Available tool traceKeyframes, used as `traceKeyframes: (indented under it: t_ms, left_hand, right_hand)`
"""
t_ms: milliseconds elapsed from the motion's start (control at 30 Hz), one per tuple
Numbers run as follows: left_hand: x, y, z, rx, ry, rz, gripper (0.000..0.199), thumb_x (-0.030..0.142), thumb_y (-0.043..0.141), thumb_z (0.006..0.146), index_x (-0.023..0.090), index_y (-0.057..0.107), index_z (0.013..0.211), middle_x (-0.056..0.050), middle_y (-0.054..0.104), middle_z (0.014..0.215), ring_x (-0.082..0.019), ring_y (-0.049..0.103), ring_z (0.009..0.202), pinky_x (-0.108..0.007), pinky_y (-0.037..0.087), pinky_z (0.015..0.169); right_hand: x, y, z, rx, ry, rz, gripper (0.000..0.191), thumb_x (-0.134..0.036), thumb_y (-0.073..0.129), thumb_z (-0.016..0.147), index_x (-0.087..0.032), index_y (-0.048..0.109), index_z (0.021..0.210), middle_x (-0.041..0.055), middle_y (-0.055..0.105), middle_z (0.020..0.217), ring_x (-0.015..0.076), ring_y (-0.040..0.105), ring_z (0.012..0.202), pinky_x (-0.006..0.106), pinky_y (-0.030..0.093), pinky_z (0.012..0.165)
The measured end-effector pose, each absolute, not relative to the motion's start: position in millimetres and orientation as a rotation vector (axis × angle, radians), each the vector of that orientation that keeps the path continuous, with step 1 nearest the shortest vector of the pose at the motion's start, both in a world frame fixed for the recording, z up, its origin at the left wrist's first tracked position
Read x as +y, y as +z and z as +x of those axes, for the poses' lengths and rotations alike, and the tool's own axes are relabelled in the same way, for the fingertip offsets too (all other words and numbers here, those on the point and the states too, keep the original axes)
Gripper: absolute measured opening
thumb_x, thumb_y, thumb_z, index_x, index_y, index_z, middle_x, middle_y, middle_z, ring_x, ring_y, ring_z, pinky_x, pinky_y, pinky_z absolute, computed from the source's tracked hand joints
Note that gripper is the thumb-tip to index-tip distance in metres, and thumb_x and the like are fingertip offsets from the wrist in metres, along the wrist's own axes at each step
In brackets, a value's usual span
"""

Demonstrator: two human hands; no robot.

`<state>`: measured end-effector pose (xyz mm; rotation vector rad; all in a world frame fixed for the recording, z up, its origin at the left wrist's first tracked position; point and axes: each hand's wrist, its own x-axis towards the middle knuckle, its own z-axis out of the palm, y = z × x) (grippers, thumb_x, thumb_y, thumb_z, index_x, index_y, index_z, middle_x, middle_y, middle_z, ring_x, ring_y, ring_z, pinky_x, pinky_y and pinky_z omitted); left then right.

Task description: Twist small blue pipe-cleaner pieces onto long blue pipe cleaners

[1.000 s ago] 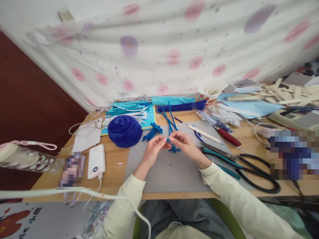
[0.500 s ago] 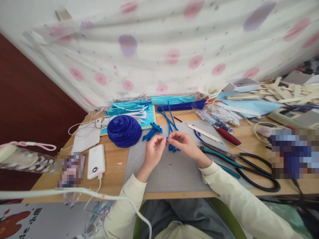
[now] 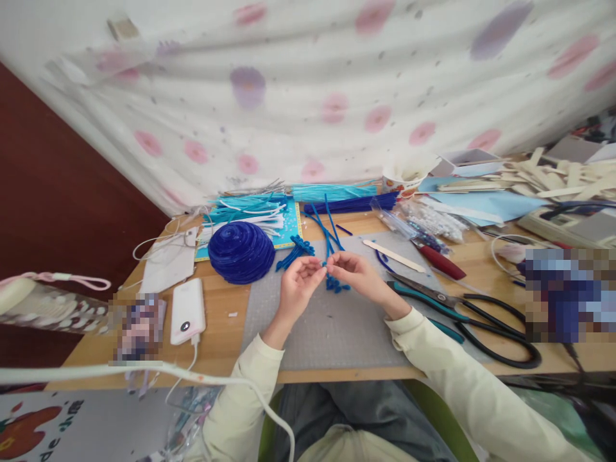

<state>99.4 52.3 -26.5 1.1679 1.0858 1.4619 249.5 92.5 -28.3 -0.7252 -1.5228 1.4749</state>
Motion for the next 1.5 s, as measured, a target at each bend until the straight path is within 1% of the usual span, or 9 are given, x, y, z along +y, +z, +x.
traceKeyframes:
  t_ms: [233, 400, 533, 633, 733, 833, 1000, 1233, 1500]
  left_hand:
    - [59.1, -32.8, 99.1, 1.126, 1.407, 1.005, 0.027, 0.031, 0.078, 0.062, 0.016, 0.071, 0.083, -0.005, 0.074, 0.082, -0.015, 0.067, 0.071, -0.033, 0.054, 0.075]
    - [62.1, -35.6, 96.9, 1.015, 1.388, 0.719, 0.034, 0.032, 0.082, 0.056, 0.015, 0.067, 0.081, -0.003, 0.072, 0.075, -0.011, 0.065, 0.062, -0.029, 0.052, 0.071]
    - [61.2, -35.2, 97.9, 0.982, 1.381, 0.685, 0.033, 0.032, 0.083, 0.055, 0.014, 0.064, 0.076, 0.000, 0.069, 0.069, -0.009, 0.063, 0.057, -0.024, 0.051, 0.064]
    - [59.7, -35.1, 99.8, 0.991, 1.367, 0.709, 0.032, 0.032, 0.083, 0.055, 0.014, 0.064, 0.074, 0.001, 0.068, 0.068, -0.008, 0.063, 0.056, -0.023, 0.051, 0.062]
    - [59.4, -34.6, 100.1, 0.974, 1.337, 0.712, 0.032, 0.035, 0.082, 0.057, 0.014, 0.065, 0.075, -0.001, 0.069, 0.071, -0.009, 0.063, 0.057, -0.023, 0.051, 0.062]
    - [60.2, -33.4, 99.0, 0.970, 1.313, 0.699, 0.034, 0.042, 0.077, 0.064, 0.013, 0.065, 0.077, -0.004, 0.070, 0.073, -0.010, 0.064, 0.057, -0.023, 0.051, 0.060]
    - [60.7, -31.4, 98.2, 1.014, 1.291, 0.721, 0.042, 0.052, 0.068, 0.070, 0.012, 0.065, 0.083, -0.004, 0.069, 0.070, -0.012, 0.064, 0.055, -0.024, 0.051, 0.057]
    - [57.7, -33.6, 96.7, 1.071, 1.198, 0.883, 0.029, 0.039, 0.072, 0.068, 0.013, 0.066, 0.078, -0.002, 0.069, 0.068, -0.011, 0.064, 0.058, -0.024, 0.051, 0.062]
    - [55.8, -33.3, 97.7, 1.049, 1.196, 0.941, 0.023, 0.036, 0.071, 0.068, 0.016, 0.064, 0.078, 0.000, 0.069, 0.071, -0.012, 0.065, 0.063, -0.027, 0.053, 0.068]
  right_hand:
    - [96.3, -29.5, 251.3, -1.626, 1.351, -0.771, 0.034, -0.050, 0.060, 0.080, -0.017, 0.063, 0.077, 0.0010, 0.061, 0.071, 0.0128, 0.054, 0.064, 0.027, 0.044, 0.062]
    - [96.0, -30.6, 250.7, -1.546, 1.186, -0.798, 0.029, -0.047, 0.063, 0.079, -0.019, 0.062, 0.079, 0.0006, 0.059, 0.071, 0.0137, 0.052, 0.067, 0.027, 0.043, 0.061]
    - [94.8, -31.2, 249.4, -1.591, 1.107, -0.818, 0.026, -0.044, 0.065, 0.078, -0.019, 0.063, 0.082, 0.0031, 0.061, 0.078, 0.0156, 0.055, 0.072, 0.029, 0.043, 0.066]
    - [94.5, -31.4, 249.3, -1.642, 1.069, -0.815, 0.026, -0.045, 0.064, 0.080, -0.019, 0.064, 0.079, 0.0035, 0.061, 0.077, 0.0159, 0.055, 0.072, 0.030, 0.043, 0.068]
    - [95.4, -32.3, 250.3, -1.640, 1.067, -0.801, 0.026, -0.044, 0.062, 0.082, -0.019, 0.063, 0.077, 0.0029, 0.059, 0.076, 0.0154, 0.054, 0.071, 0.030, 0.043, 0.069]
    - [97.1, -33.9, 251.9, -1.654, 1.054, -0.794, 0.025, -0.043, 0.060, 0.083, -0.018, 0.062, 0.078, 0.0027, 0.057, 0.077, 0.0151, 0.053, 0.072, 0.030, 0.042, 0.069]
    - [100.6, -34.5, 255.7, -1.757, 1.016, -0.784, 0.025, -0.042, 0.058, 0.085, -0.018, 0.062, 0.080, 0.0031, 0.057, 0.078, 0.0147, 0.053, 0.073, 0.029, 0.042, 0.068]
    - [103.0, -31.0, 261.0, -1.870, 0.951, -0.776, 0.022, -0.038, 0.057, 0.086, -0.017, 0.062, 0.080, 0.0028, 0.055, 0.078, 0.0136, 0.052, 0.070, 0.028, 0.042, 0.065]
    - [100.7, -30.1, 257.9, -1.714, 1.256, -0.802, 0.027, -0.042, 0.059, 0.083, -0.015, 0.061, 0.081, 0.0014, 0.058, 0.075, 0.0120, 0.053, 0.067, 0.026, 0.043, 0.065]
